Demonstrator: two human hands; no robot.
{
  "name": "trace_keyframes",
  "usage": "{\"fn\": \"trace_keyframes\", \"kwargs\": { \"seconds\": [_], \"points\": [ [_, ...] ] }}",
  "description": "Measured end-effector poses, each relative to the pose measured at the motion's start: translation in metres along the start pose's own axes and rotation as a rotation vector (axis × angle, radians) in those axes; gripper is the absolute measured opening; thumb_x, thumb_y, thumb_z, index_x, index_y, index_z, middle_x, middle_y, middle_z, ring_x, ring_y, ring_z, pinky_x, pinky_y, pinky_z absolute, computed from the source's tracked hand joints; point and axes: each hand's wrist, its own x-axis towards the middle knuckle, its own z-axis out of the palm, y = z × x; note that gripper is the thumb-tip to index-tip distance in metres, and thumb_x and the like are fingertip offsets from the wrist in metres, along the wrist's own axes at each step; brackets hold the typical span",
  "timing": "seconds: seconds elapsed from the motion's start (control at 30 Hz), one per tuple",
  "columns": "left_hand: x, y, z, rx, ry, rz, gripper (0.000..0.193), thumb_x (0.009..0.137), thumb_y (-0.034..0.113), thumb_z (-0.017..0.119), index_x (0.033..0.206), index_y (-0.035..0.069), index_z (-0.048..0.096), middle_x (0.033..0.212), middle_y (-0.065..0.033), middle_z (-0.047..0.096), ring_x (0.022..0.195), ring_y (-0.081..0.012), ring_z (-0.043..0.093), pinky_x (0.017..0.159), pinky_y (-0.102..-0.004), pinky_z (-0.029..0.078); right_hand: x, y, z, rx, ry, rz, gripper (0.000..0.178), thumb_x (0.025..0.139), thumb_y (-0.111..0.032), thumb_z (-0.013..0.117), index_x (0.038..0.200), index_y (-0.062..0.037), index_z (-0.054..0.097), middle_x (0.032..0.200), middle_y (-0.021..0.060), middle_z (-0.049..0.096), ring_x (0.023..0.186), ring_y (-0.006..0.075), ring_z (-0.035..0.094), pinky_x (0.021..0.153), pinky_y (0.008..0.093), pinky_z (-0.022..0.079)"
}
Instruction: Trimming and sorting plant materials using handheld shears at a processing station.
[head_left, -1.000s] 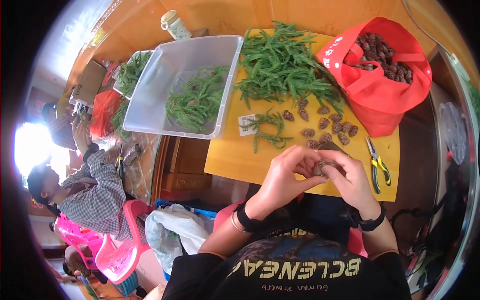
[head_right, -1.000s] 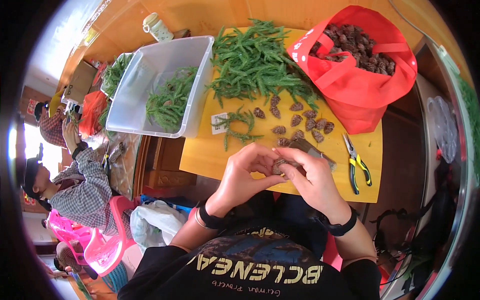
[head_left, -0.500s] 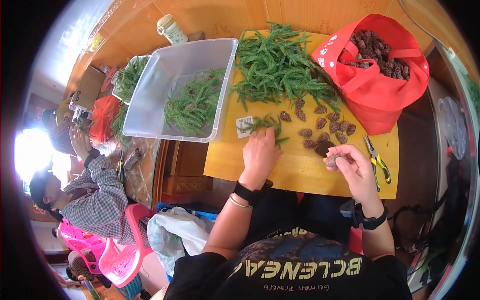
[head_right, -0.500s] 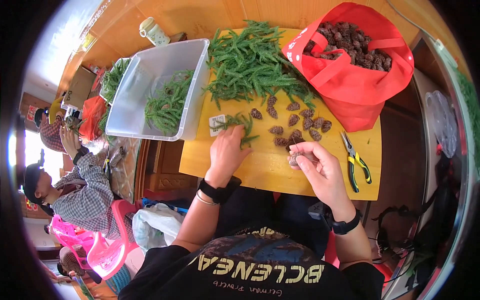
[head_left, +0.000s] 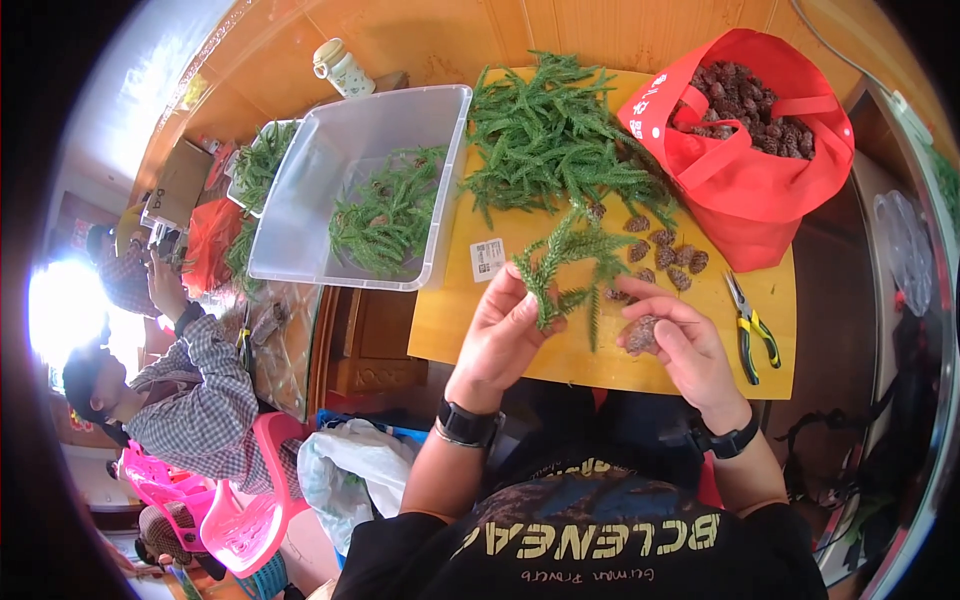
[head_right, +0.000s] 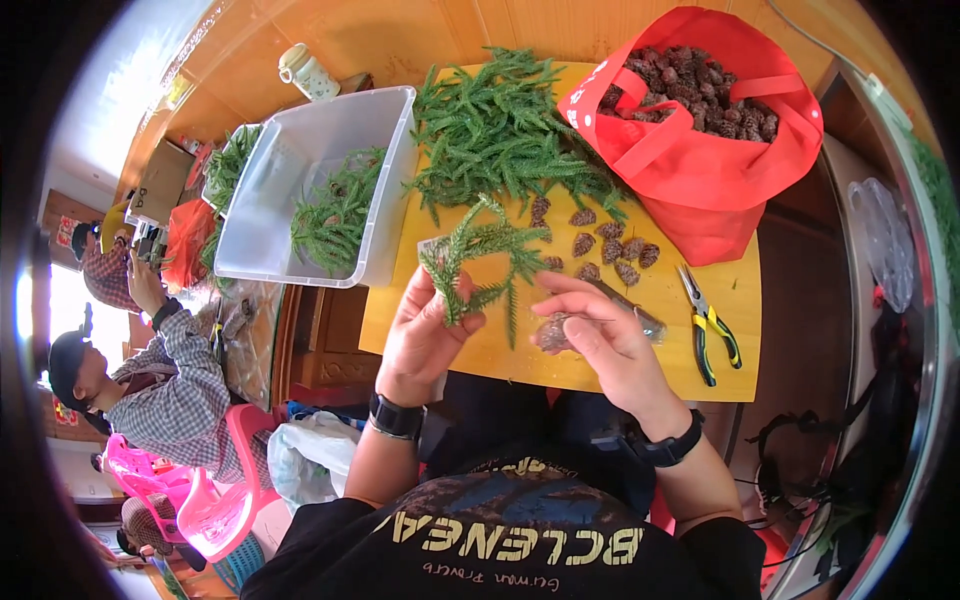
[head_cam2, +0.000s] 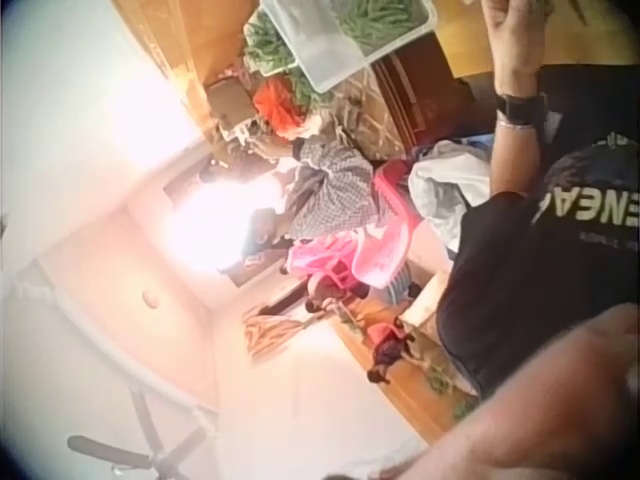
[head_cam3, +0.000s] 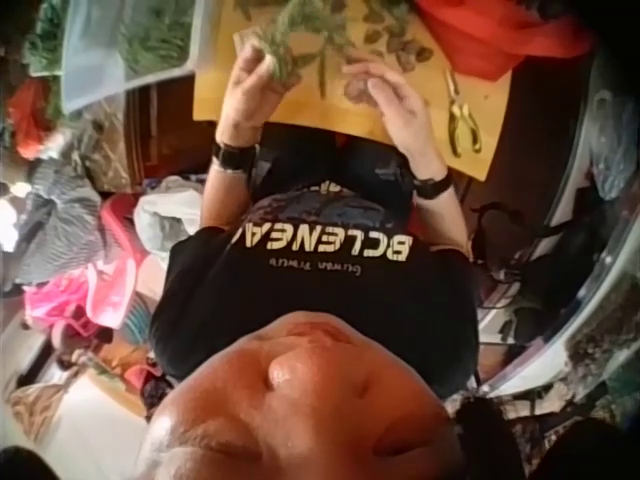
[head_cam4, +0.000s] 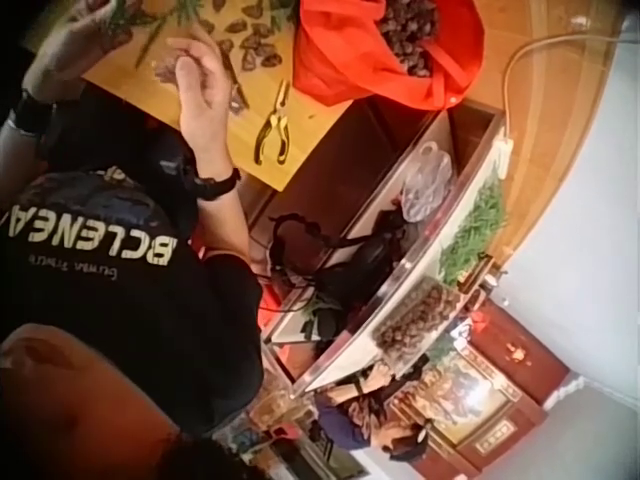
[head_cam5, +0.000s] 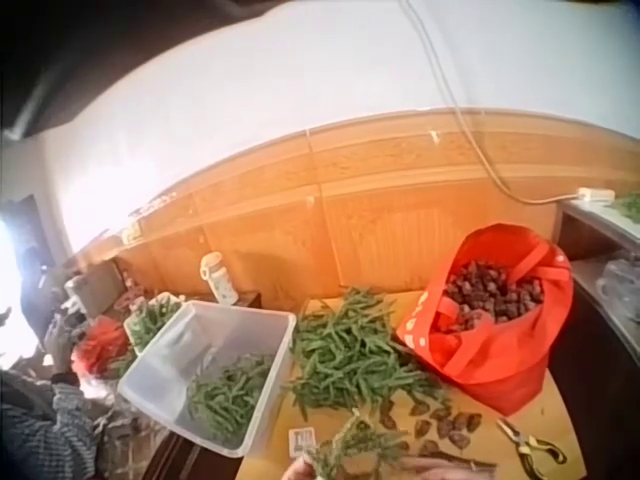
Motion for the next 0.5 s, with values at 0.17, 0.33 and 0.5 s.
{"fn": "trace_keyframes", "kwargs": {
  "seconds": [0.17, 0.33, 0.5],
  "points": [
    [-0.004, -0.021, -0.006, -0.273, -0.075, -0.075, 0.036, 0.090, 0.011, 0.054, 0.122, 0.024, 0.047, 0.107, -0.0016, 0.054, 0.094, -0.0157, 0.053, 0.074, -0.0308, 0.047, 0.009, 0.000, 0.008, 0.027, -0.031, -0.003, 0.033, 0.095, -0.020, 0.045, 0.115, 0.0054, 0.051, 0.133, 0.0116, 0.041, 0.092, 0.0166, 0.059, 0.077, 0.0261, 0.046],
    [-0.004, -0.023, -0.009, -0.212, -0.097, -0.153, 0.040, 0.089, 0.014, 0.056, 0.127, 0.019, 0.043, 0.114, -0.0029, 0.052, 0.102, -0.0186, 0.053, 0.085, -0.0362, 0.046, 0.011, -0.001, 0.007, -0.039, -0.028, 0.055, 0.030, 0.094, -0.015, 0.045, 0.115, 0.0054, 0.052, 0.125, 0.0101, 0.047, 0.091, 0.0148, 0.058, 0.078, 0.0259, 0.045],
    [0.006, -0.008, 0.013, -0.022, -0.111, -0.141, 0.063, 0.079, 0.024, 0.069, 0.131, 0.010, 0.037, 0.121, -0.0073, 0.049, 0.114, -0.0232, 0.049, 0.100, -0.0424, 0.035, 0.011, -0.003, 0.007, -0.314, 0.044, -0.092, 0.026, 0.093, -0.008, 0.046, 0.113, 0.0055, 0.054, 0.113, 0.0093, 0.054, 0.092, 0.0142, 0.058, 0.081, 0.0263, 0.046]
  ]
}}
